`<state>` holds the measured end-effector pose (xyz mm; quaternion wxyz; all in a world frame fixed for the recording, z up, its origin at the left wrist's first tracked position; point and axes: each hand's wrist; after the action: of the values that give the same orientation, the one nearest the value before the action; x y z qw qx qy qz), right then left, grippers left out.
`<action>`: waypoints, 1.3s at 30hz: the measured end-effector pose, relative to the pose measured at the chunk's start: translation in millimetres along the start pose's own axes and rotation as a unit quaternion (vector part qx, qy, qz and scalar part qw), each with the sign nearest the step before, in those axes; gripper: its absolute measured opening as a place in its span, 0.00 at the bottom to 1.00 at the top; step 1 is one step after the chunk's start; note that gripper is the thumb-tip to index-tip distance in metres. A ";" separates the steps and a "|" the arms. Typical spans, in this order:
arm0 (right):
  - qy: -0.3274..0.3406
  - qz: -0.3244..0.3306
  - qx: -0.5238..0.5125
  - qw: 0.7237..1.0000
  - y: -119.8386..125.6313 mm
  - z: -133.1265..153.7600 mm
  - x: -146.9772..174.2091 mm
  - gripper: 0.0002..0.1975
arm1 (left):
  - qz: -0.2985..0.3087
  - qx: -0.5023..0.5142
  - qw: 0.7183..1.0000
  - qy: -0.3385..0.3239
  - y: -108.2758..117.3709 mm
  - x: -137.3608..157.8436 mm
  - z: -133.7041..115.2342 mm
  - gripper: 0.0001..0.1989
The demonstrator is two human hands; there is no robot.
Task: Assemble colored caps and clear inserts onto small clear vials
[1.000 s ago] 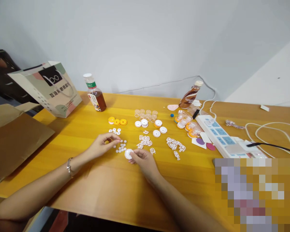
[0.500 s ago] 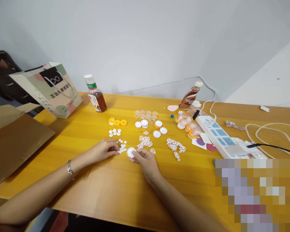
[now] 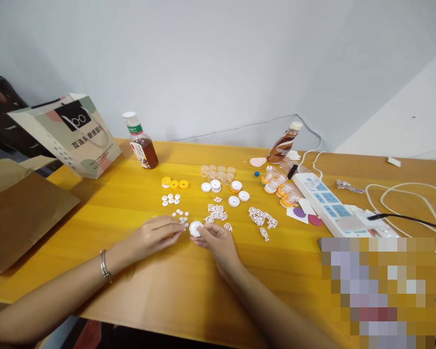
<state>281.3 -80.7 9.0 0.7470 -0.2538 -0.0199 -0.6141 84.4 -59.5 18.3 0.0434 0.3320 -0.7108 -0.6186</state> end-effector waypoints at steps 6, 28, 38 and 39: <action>-0.004 -0.003 0.012 1.000 -6.5 -2.2 4.3 0.14 | -0.018 -0.057 0.997 -0.052 -4.9 -4.3 -15.2 0.07; -0.027 0.002 -0.036 0.999 -8.9 -2.2 5.4 0.12 | 0.042 -0.152 0.984 -0.080 4.0 -4.0 -21.8 0.11; -0.036 -0.001 -0.032 0.999 -8.4 -4.5 5.1 0.12 | 0.052 -0.164 0.981 -0.086 5.2 -4.5 -22.5 0.10; -0.037 -0.001 -0.034 0.999 -8.6 -4.2 5.2 0.12 | 0.050 -0.172 0.980 -0.090 5.3 -4.2 -22.9 0.10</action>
<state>273.4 -88.2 10.1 0.7360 -0.3014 -0.0268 -0.6057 96.2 -76.7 29.8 0.0665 0.2261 -0.6108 -0.7559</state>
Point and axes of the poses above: each hand's wrist, its own x-axis away from the middle knuckle, its own y-axis out of the back of the hand, z = x × y, and after that the axes turned 9 degrees about z, right-handed
